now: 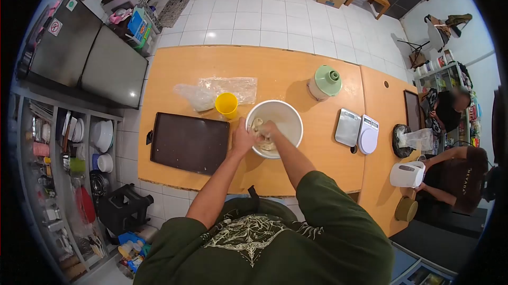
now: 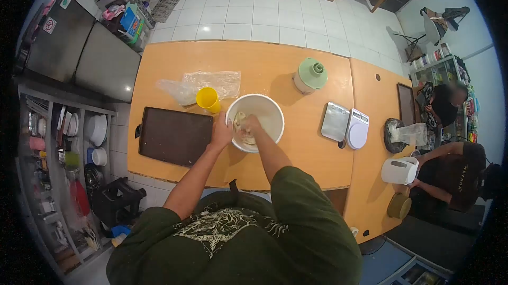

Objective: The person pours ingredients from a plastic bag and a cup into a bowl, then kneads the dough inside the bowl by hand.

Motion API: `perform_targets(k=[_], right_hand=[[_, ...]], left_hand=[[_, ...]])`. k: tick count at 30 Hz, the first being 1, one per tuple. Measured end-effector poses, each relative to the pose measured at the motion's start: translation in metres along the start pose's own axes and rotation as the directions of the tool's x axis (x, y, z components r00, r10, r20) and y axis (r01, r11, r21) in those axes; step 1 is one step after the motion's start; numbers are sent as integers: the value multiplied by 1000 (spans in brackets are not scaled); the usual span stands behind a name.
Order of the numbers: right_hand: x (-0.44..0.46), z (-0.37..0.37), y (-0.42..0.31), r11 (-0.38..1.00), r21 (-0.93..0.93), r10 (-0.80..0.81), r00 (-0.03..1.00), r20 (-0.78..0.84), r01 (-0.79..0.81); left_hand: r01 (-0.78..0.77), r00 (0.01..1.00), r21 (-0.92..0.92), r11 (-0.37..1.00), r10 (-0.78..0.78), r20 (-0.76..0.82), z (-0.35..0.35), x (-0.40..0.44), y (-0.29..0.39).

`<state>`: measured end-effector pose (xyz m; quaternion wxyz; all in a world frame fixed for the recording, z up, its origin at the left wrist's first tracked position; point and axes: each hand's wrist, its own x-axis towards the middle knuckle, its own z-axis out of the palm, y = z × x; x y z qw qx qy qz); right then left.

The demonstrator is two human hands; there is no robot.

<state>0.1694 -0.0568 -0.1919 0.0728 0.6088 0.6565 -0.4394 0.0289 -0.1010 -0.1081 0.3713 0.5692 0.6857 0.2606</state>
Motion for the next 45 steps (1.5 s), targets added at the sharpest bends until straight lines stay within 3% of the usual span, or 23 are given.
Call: perform_targets(k=[1, 2, 3, 7, 10, 12, 13, 15, 16, 17, 18, 22, 24, 25, 27, 28, 30, 31, 33, 36, 40, 42, 45], right_hand=[[-4, -9, 1, 796, 579, 140, 984, 107, -176], [-1, -14, 4, 271, 910, 183, 945, 271, -313], [17, -3, 14, 354, 869, 224, 933, 281, -347], [-10, -1, -7, 308, 913, 210, 955, 210, -269], [-23, -5, -5, 339, 917, 103, 977, 186, -210], [-34, -10, 9, 280, 952, -154, 973, 173, -125], [-39, -18, 12, 278, 953, -151, 974, 171, -124], [-46, -41, 14, 539, 842, -97, 993, 73, -10], [-41, -42, 22, 540, 841, -97, 992, 78, -13], [-33, -41, 32, 894, 442, 29, 995, 91, -66], [-26, -38, 40, 987, -81, 141, 989, 34, -138], [-40, 5, 40, 999, -33, 38, 992, -124, -42], [-14, 36, 58, 808, 457, 437, 899, -40, -373], [-15, 28, 56, 809, 457, 437, 898, -44, -371], [-25, 11, 50, 947, 160, 289, 957, -38, -279], [-22, 15, 53, 947, 160, 287, 957, -45, -277], [-11, 39, 65, 961, 240, 198, 949, -246, -139], [-28, 29, 44, 962, 237, 192, 950, -246, -133], [-94, -6, -22, 944, 74, 324, 860, -395, -321], [-78, 17, -5, 978, -38, 160, 857, -490, -205], [-89, 4, -31, 995, -21, 77, 878, -472, -99], [-89, -4, -41, 996, 81, 53, 964, -261, -33], [-89, -4, -41, 987, 162, 49, 937, -346, 8]], left_hand=[[2, 1000, 1, 1000, -2, 5, -2, 0, 1], [-5, 1000, 4, 1000, 5, 2, -5, 3, 3], [9, 1000, 2, 1000, -9, -7, -5, 3, 6], [-15, 999, 1, 1000, 15, -31, 3, 3, -3], [-5, 999, 35, 999, 7, -44, 6, 4, -5], [-22, 999, 25, 999, 24, -44, 8, 3, -8], [-41, 998, 17, 999, 41, -50, 8, 4, -9], [-37, 998, 28, 999, 38, -43, 8, 6, -7], [-29, 999, 40, 999, 30, -38, 7, 4, -7], [-25, 999, 39, 999, 26, -39, 5, 2, -6], [-5, 999, 44, 999, 7, -35, 4, 1, -3], [42, 999, 35, 999, -41, -29, -4, -3, 11], [54, 998, 52, 997, -52, -24, -3, -4, 11], [59, 998, 69, 996, -57, -24, -3, -2, 10], [29, 999, 61, 998, -28, -16, 4, 0, 0], [-1, 1000, 52, 999, 2, -22, 4, 4, -2], [-6, 1000, 48, 999, 7, -17, 2, 2, 2], [-7, 1000, 46, 999, 7, -9, 1, 0, 2], [-10, 1000, 48, 999, 11, -16, 12, 1, -8], [6, 1000, 46, 999, -5, -21, 15, -2, 0], [-1, 1000, 0, 1000, 1, -5, 20, 2, -6], [-11, 1000, -5, 1000, 11, -5, 20, 4, -10], [-18, 1000, -3, 1000, 18, 11, 13, 2, -5]])
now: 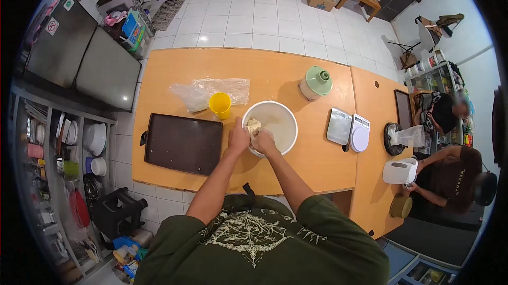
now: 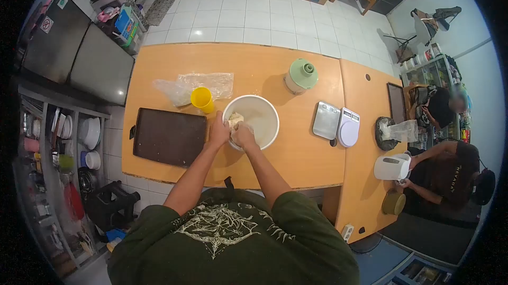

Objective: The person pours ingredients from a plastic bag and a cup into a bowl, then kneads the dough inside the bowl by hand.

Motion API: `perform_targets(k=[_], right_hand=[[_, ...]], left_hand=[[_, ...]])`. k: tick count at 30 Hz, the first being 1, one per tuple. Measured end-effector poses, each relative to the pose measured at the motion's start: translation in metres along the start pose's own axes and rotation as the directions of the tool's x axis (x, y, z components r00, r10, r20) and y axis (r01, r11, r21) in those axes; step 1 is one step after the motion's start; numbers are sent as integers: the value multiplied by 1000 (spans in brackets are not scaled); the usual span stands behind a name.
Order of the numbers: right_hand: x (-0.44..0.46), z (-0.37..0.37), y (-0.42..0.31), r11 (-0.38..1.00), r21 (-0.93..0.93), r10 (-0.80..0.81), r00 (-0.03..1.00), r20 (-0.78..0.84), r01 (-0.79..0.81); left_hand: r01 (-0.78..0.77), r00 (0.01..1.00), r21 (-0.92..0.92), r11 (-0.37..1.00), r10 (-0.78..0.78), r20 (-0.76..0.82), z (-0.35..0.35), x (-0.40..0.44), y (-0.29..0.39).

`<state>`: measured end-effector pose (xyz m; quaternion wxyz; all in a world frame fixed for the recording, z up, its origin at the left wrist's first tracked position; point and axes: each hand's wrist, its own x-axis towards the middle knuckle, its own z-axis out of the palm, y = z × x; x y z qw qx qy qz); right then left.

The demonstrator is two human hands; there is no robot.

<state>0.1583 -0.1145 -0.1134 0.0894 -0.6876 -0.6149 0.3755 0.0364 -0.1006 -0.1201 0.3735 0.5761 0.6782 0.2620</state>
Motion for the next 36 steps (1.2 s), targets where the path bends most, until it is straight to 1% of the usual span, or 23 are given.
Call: perform_targets(k=[1, 3, 4, 6, 10, 12, 13, 15, 16, 17, 18, 19, 21, 24, 25, 27, 28, 30, 31, 32, 33, 34, 36], right_hand=[[4, 4, 4, 1000, 1, 3, 1000, 3, -3], [18, 14, 9, 987, -148, -53, 998, 23, 55], [22, 21, 11, 988, -144, -52, 998, 26, 55], [32, 34, 12, 988, -154, -45, 985, -165, 19], [38, 32, 5, 1000, -25, -10, 989, -150, 6], [53, 36, 5, 990, 27, 139, 974, -179, -136], [61, 37, 9, 992, 19, 126, 976, -176, -124], [71, 43, 21, 992, -117, 35, 987, -159, -53], [78, 44, 27, 992, -115, 33, 987, -155, -51], [86, 41, 30, 917, 295, 289, 957, -23, -270], [95, 38, 31, 637, 614, 452, 871, 193, -466], [101, 32, 26, 640, 618, 446, 875, 186, -457], [99, 28, 23, 308, 760, 569, 751, 336, -573], [92, 27, 24, 210, 834, 493, 792, 361, -510], [91, 25, 28, 209, 837, 493, 794, 356, -505], [83, 17, 45, 134, 842, 106, 852, 513, -523], [72, 5, 42, 136, 843, 109, 854, 509, -520], [47, -28, 22, 475, 726, 276, 868, 413, -497], [54, -30, 31, 479, 726, 271, 870, 412, -493], [68, -23, 53, 785, 499, 316, 931, 186, -366], [80, -11, 73, 956, 154, 258, 965, -43, -249], [87, 5, 88, 954, 155, 264, 964, -41, -255], [103, 27, 110, 994, -51, 79, 947, -311, -99]], left_hand=[[0, 1000, 3, 1000, 0, 16, -1, -1, 0], [-23, 1000, 2, 1000, 23, 17, 4, 1, -7], [-49, 999, -3, 999, 49, 12, 3, 1, -7], [-57, 998, -13, 998, 57, 8, 1, 2, -5], [-68, 998, -20, 998, 68, 10, 0, 0, -6], [-66, 998, -35, 997, 66, 6, -2, 0, -4], [-63, 998, -48, 997, 64, 10, -4, 0, -2], [-44, 999, -40, 998, 45, 26, -9, -3, 4], [-38, 998, -30, 999, 39, 45, -11, -4, 5], [-39, 998, -26, 999, 40, 43, -7, -4, -3], [-86, 996, -46, 995, 86, 11, -1, -1, -10], [-133, 991, -66, 989, 132, -24, 0, 1, -10], [-109, 994, -68, 992, 108, -23, 4, 3, -13], [-94, 995, -49, 994, 92, -34, 0, -2, -5], [-97, 994, -28, 995, 95, -48, -2, -4, -2], [-75, 997, -29, 997, 75, -25, -4, -5, 2], [-53, 999, -30, 998, 53, -7, -5, -5, 3], [-49, 999, -24, 998, 49, -21, -2, -5, 2], [-42, 999, -14, 999, 42, -31, -2, -3, 0], [-40, 999, -14, 999, 40, -33, -3, -2, -1], [-38, 999, -6, 999, 38, -31, -2, -1, -2], [-37, 999, 3, 999, 37, -22, -1, -4, -3], [-55, 998, 14, 998, 55, -14, -2, -3, -1]])
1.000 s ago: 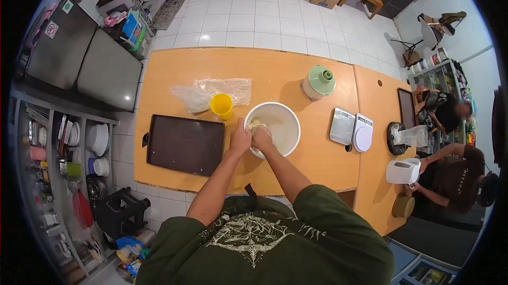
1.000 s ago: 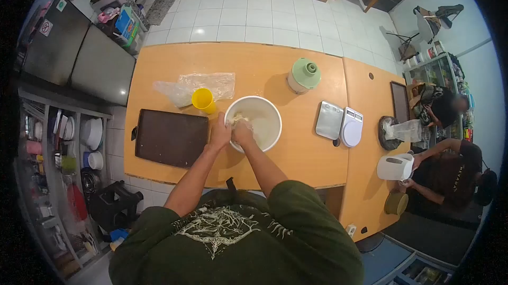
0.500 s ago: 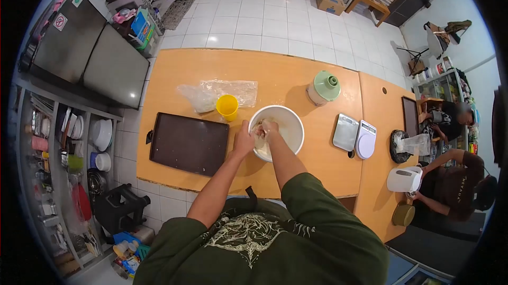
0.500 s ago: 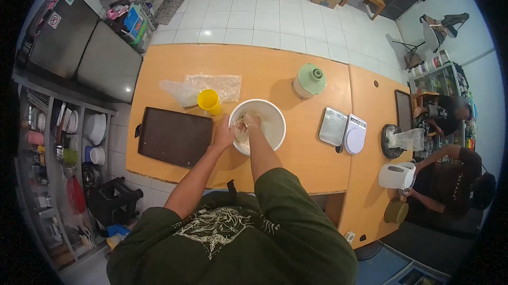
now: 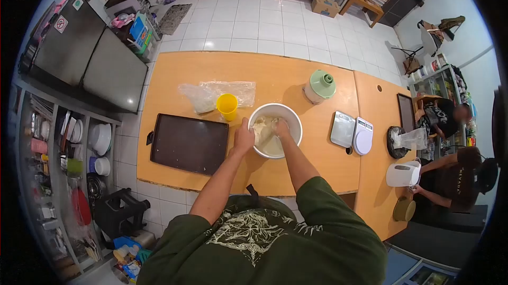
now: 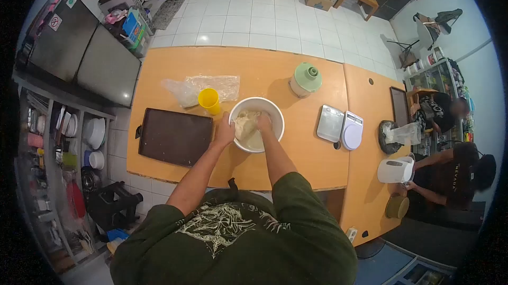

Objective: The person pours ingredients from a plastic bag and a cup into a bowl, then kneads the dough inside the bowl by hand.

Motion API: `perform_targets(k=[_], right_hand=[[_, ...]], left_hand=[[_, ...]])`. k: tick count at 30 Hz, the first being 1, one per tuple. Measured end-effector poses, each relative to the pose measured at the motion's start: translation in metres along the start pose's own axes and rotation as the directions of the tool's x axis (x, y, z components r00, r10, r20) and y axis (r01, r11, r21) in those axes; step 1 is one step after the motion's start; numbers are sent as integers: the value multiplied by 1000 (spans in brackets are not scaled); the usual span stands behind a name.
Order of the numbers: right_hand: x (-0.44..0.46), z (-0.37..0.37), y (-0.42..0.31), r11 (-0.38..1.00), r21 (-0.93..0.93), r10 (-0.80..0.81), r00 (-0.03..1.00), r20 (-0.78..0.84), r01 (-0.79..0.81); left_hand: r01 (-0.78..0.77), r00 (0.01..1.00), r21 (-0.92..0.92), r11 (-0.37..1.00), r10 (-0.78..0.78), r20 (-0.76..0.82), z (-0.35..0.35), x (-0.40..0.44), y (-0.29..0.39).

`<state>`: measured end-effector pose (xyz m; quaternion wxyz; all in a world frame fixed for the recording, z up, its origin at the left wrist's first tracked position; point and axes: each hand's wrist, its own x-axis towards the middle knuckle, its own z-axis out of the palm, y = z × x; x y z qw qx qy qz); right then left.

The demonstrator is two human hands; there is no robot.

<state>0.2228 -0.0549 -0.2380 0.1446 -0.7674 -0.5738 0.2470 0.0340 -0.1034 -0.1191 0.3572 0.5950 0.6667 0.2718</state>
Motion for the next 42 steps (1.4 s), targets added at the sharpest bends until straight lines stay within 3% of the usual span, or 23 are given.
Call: perform_targets(k=[1, 3, 4, 6, 10, 12, 16, 18, 21, 23, 26, 28, 29, 31, 34, 38, 40, 41, 42], right_hand=[[4, 9, 6, 1000, 1, -1, 1000, -3, 1], [11, 25, 17, 915, 403, -7, 1000, 31, -6], [23, 42, 32, 915, 403, -8, 1000, 30, -5], [51, 70, 57, 844, 516, -241, 963, 122, 146], [-16, -44, -49, 859, 498, -262, 938, 227, 119], [-29, -60, -67, 968, 78, -249, 889, 384, 237], [-58, -91, -89, 941, 52, -310, 790, 529, 335], [-67, -93, -87, 924, 84, -336, 686, 645, 374], [-82, -73, -77, 883, -79, -301, 686, 663, 463], [-86, -71, -81, 877, -91, -300, 687, 662, 471], [-79, -73, -99, 927, -116, -185, 704, 686, 357], [-74, -76, -111, 989, -131, 61, 603, 795, 73], [-70, -64, -105, 988, -131, 59, 601, 797, 78], [-61, -31, -85, 923, -140, -185, 733, 655, 357], [-55, -14, -79, 951, -134, -152, 803, 577, 277], [-27, 26, -55, 951, -27, -228, 759, 610, 308], [-21, 38, -44, 978, 157, -206, 786, 582, 140], [-20, 37, -46, 977, 158, -211, 785, 582, 146], [-20, 36, -46, 966, 228, -31, 817, 576, -124]], left_hand=[[-12, 1000, 11, 1000, 12, 5, -1, 0, 0], [1, 1000, 3, 1000, -1, 3, 0, 0, -1], [16, 1000, -3, 1000, -16, 3, 0, 0, -1], [38, 999, 14, 999, -38, 18, -7, -1, 7], [68, 996, 48, 997, -70, 47, -5, -2, 3], [74, 996, 37, 997, -75, 47, -3, -2, 1], [45, 999, -2, 999, -45, 29, 1, 0, -8], [40, 999, 4, 999, -40, 18, 1, 0, -6], [10, 1000, -13, 1000, -10, -4, 3, -1, -9], [-10, 1000, -37, 999, 9, -20, 3, -2, -8], [50, 999, -18, 999, -50, -2, 0, -1, -9], [68, 997, -3, 998, -68, 35, 1, 0, -10], [70, 997, -3, 998, -70, 31, 2, 0, -11], [53, 999, -21, 998, -53, 13, 5, 1, -14], [45, 999, -40, 998, -44, 31, -5, -3, -2], [27, 999, -57, 998, -25, 37, 4, 1, -18], [-2, 999, -51, 999, 4, 45, 2, 1, -17], [-2, 999, -50, 999, 4, 40, -1, 1, -13], [-3, 999, -41, 999, 5, 40, -3, -1, -10]])
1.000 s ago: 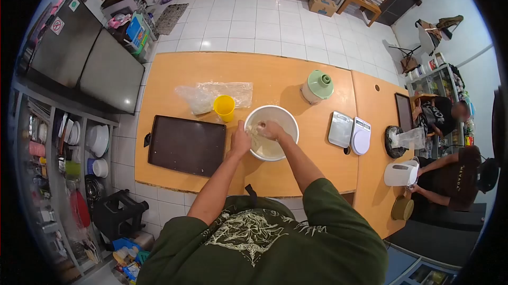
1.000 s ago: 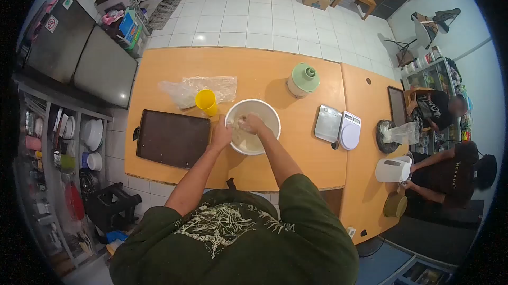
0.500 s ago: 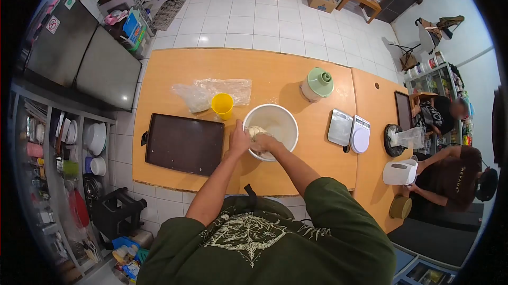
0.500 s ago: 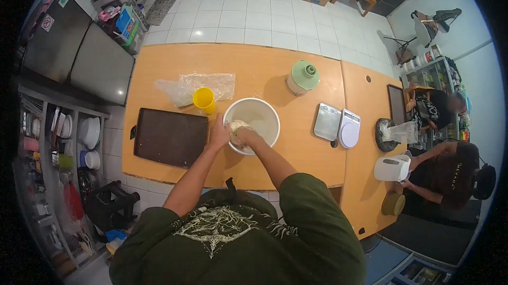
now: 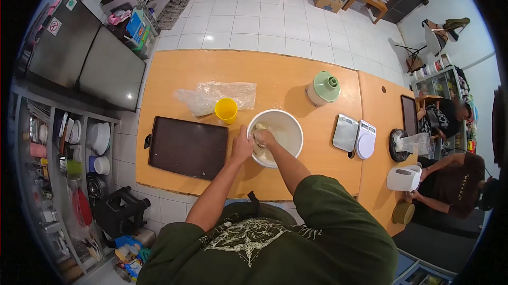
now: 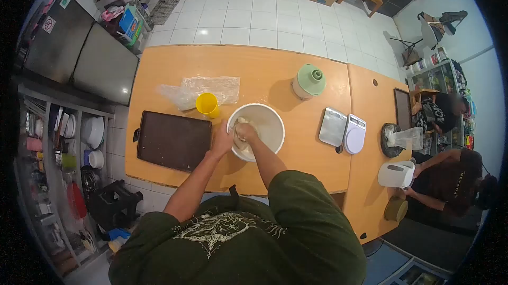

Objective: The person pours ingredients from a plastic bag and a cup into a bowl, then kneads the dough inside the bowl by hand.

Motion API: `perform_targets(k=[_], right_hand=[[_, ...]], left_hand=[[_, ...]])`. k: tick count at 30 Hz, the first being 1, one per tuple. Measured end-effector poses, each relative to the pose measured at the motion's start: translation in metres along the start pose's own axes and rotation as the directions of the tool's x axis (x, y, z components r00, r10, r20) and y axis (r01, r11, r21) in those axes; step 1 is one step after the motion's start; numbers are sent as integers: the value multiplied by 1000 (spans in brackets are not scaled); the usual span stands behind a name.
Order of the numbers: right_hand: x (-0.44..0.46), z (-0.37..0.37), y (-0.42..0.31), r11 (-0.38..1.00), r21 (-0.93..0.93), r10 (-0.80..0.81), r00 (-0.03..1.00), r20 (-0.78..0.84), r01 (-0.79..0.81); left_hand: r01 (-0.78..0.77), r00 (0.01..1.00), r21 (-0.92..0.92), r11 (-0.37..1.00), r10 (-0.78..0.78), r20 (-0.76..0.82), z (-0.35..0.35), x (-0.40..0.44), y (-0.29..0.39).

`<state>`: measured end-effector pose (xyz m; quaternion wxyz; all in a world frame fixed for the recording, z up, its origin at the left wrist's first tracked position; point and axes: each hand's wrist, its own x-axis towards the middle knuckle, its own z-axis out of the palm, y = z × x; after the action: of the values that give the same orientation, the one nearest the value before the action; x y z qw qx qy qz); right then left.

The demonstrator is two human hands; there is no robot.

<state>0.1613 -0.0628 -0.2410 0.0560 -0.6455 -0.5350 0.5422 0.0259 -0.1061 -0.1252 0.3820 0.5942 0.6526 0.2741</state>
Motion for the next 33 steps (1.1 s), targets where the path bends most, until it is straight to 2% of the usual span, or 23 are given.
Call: perform_targets(k=[1, 2, 4, 7, 8, 10, 11, 13, 14, 15, 16, 19, 20, 22, 23, 24, 25, 26, 27, 28, 29, 31, 33], right_hand=[[1, 1, -1, 961, 220, 178, 984, -32, -167], [1, 0, -1, 962, 219, 174, 984, -30, -163], [2, -5, 2, 960, 264, 132, 982, -133, -93], [99, 29, 97, 943, 304, -26, 937, -347, 139], [70, 18, 68, 858, 511, 110, 957, -268, 45], [6, -5, 3, 528, 839, 373, 924, -88, -133], [-20, -10, -15, 519, 845, 377, 922, -87, -132], [-45, -37, -34, 226, 931, 288, 933, 219, -288], [-44, -45, -26, 227, 932, 292, 933, 211, -282], [-44, -53, -21, 303, 878, 93, 929, 359, -370], [-44, -58, -14, 392, 811, -98, 857, 506, -434], [-109, -91, -44, 492, 833, -95, 935, 340, -253], [-105, -95, -38, 495, 831, -96, 935, 341, -253], [-86, -95, -18, 775, 606, 157, 984, 88, -178], [-70, -87, -1, 774, 608, 158, 983, 90, -180], [-48, -77, 19, 996, 76, 67, 988, -141, -57], [-25, -68, 37, 866, -499, -139, 950, -279, -19], [-2, -58, 54, 867, -498, -144, 949, -281, -16], [21, -45, 69, 978, -130, -202, 897, -394, 163], [26, -40, 71, 902, 238, -199, 835, -513, 362], [31, -40, 76, 901, 240, -198, 836, -512, 361], [41, -46, 77, 957, 173, -175, 940, -292, 232], [9, -52, 39, 961, 102, -219, 931, -292, 258]], left_hand=[[-3, 1000, 11, 1000, 3, -1, -3, -1, 3], [-2, 1000, 13, 1000, 2, -5, -3, -1, 3], [29, 999, 3, 1000, -29, 19, -5, -1, 6], [44, 998, -9, 999, -44, 40, -6, -1, 5], [39, 998, -7, 999, -38, 40, -5, -1, 3], [22, 999, -50, 998, -21, 28, 1, 0, -4], [19, 999, -44, 999, -17, 37, 4, -3, -12], [-14, 999, -25, 1000, 13, -38, 7, 3, -8], [-19, 999, -31, 999, 18, -34, 6, 1, -2], [6, 1000, 4, 1000, -6, -26, 3, 1, 3], [32, 999, 43, 999, -32, -18, -2, -1, 8], [44, 999, 73, 996, -43, -15, 1, 0, 4], [45, 999, 72, 996, -44, -18, 1, 1, 4], [30, 999, 59, 998, -29, -25, 1, -1, 3], [31, 999, 61, 998, -30, -23, 1, -3, 2], [20, 1000, 69, 997, -18, -24, 1, -3, 2], [5, 1000, 77, 997, -3, -29, -1, -1, 4], [1, 1000, 79, 997, 1, -31, -1, 1, 5], [2, 999, 77, 997, 1, -44, 1, 1, 4], [5, 998, 75, 997, -1, -56, 1, -1, 6], [7, 998, 77, 997, -3, -55, 1, -3, 8], [30, 999, 75, 997, -27, -40, -3, -3, 12], [28, 998, 95, 995, -23, -56, -4, -4, 12]])
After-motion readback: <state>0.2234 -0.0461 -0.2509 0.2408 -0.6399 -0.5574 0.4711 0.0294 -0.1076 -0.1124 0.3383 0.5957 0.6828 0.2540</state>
